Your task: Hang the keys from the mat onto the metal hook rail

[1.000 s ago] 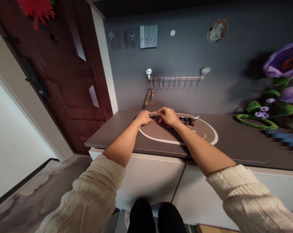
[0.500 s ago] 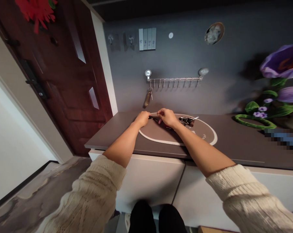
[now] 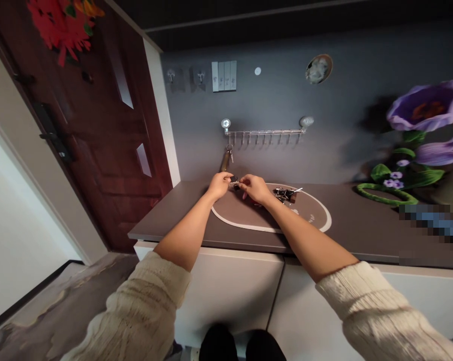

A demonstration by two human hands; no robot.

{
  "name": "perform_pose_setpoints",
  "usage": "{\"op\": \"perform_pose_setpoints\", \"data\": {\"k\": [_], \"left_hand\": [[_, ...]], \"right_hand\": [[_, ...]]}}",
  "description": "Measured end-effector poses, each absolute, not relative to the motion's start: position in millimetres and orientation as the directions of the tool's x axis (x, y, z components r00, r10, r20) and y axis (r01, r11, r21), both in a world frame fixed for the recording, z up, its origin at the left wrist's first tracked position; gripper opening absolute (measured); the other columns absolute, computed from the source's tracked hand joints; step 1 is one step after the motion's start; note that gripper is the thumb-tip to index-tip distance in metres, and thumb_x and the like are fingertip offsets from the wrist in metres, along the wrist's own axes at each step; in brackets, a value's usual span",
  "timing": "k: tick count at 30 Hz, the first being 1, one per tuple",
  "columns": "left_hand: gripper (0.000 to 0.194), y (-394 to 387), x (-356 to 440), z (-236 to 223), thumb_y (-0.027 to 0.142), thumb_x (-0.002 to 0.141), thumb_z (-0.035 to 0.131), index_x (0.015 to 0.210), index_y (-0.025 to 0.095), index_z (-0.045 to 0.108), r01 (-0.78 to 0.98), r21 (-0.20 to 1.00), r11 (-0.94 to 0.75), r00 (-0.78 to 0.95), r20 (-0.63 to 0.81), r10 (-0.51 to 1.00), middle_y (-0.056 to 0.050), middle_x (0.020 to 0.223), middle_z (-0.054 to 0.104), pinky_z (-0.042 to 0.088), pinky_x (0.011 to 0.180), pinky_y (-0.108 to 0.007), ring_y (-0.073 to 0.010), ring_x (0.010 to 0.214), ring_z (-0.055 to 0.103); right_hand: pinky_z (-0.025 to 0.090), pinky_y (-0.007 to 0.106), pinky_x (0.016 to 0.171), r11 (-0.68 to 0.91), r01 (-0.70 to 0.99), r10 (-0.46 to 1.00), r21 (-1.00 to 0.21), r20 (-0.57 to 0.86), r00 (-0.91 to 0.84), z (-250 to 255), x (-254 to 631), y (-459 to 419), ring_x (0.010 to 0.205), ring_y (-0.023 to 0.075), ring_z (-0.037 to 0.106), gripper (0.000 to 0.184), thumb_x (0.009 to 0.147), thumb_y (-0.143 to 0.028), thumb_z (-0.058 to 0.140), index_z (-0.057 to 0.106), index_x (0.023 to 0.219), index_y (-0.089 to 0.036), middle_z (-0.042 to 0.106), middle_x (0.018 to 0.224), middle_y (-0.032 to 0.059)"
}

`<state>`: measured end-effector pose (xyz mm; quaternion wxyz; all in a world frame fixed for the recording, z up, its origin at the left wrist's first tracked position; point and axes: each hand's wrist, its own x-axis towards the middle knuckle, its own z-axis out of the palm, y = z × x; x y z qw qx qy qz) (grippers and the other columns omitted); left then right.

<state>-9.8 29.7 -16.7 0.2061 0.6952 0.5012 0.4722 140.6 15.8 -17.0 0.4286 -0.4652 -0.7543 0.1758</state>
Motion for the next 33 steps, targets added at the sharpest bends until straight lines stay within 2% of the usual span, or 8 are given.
{"op": "perform_pose_setpoints", "data": {"k": [5,10,12,17,22,27,33], "left_hand": [[0.024,30.6,-8.3,-16.1,0.008,0.075,0.048,0.094,0.009,0.062,0.252,0.86,-0.443,0.053,0.444,0.894,-0.01,0.099,0.066,0.044,0.085,-0.029,-0.0129,0.086,0.059],[0.024,31.2,-7.2,-15.9,0.009,0.073,0.051,0.094,0.009,0.062,0.061,0.905,-0.421,0.086,0.415,0.906,-0.009,0.096,0.066,0.044,0.086,-0.03,-0.0119,0.084,0.06],[0.025,30.6,-7.2,-15.3,0.01,0.073,0.053,0.095,0.01,0.062,0.029,0.914,-0.404,0.086,0.4,0.912,-0.008,0.094,0.067,0.044,0.084,-0.029,-0.0115,0.082,0.06],[0.026,27.1,-8.1,-12.0,0.008,0.07,0.054,0.095,0.009,0.062,-0.046,0.934,-0.354,0.065,0.357,0.932,-0.006,0.083,0.067,0.045,0.075,-0.026,-0.0083,0.068,0.058],[0.025,23.3,-7.8,-8.9,0.005,0.066,0.054,0.089,0.009,0.062,-0.159,0.939,-0.304,0.04,0.314,0.948,-0.003,0.071,0.064,0.042,0.062,-0.02,-0.0059,0.059,0.055],[0.019,21.6,-8.2,-8.3,0.007,0.066,0.053,0.083,0.011,0.062,-0.162,0.954,-0.252,0.026,0.26,0.965,-0.002,0.065,0.061,0.039,0.056,-0.019,-0.0062,0.056,0.053],[0.019,22.6,-8.1,-12.3,0.01,0.064,0.055,0.08,0.013,0.066,0.028,0.952,-0.304,0.063,0.302,0.951,-0.002,0.07,0.064,0.042,0.068,-0.023,-0.0088,0.063,0.055]], "right_hand": [[0.036,0.02,0.049,0.534,0.508,0.836,-0.676,0.514,-0.194,-17.7,139.7,16.3,0.036,0.0068,0.047,0.011,0.069,-0.027,0.065,0.058,0.072,-0.019,0.06,0.055,-0.0034],[0.036,0.02,0.053,0.534,0.464,0.829,-0.707,0.546,-0.123,-16.1,138.8,15.4,0.042,0.0058,0.045,0.014,0.066,-0.028,0.067,0.057,0.071,-0.019,0.059,0.065,-0.0027],[0.038,0.02,0.058,0.551,0.5,0.806,-0.669,0.582,-0.109,-14.7,139.1,14.6,0.049,0.0074,0.048,0.011,0.068,-0.027,0.064,0.057,0.071,-0.019,0.058,0.068,-0.0015],[0.039,0.024,0.071,0.57,0.664,0.724,-0.484,0.679,-0.126,-11.4,140.0,13.2,0.071,0.0125,0.053,0.006,0.074,-0.023,0.057,0.06,0.076,-0.018,0.06,0.078,0.003],[0.04,0.026,0.074,0.585,0.677,0.694,-0.447,0.708,-0.132,-10.9,140.1,13.8,0.075,0.0138,0.053,0.011,0.076,-0.022,0.053,0.063,0.079,-0.017,0.06,0.08,0.005],[0.042,0.028,0.074,0.601,0.635,0.678,-0.486,0.73,-0.082,-11.6,141.3,17.2,0.076,0.0149,0.055,0.015,0.078,-0.023,0.05,0.063,0.079,-0.016,0.06,0.082,0.0059],[0.044,0.026,0.067,0.591,0.516,0.743,-0.62,0.668,-0.047,-13.7,141.0,21.3,0.071,0.0145,0.058,0.018,0.078,-0.032,0.05,0.061,0.082,-0.017,0.061,0.075,0.0026]]}}
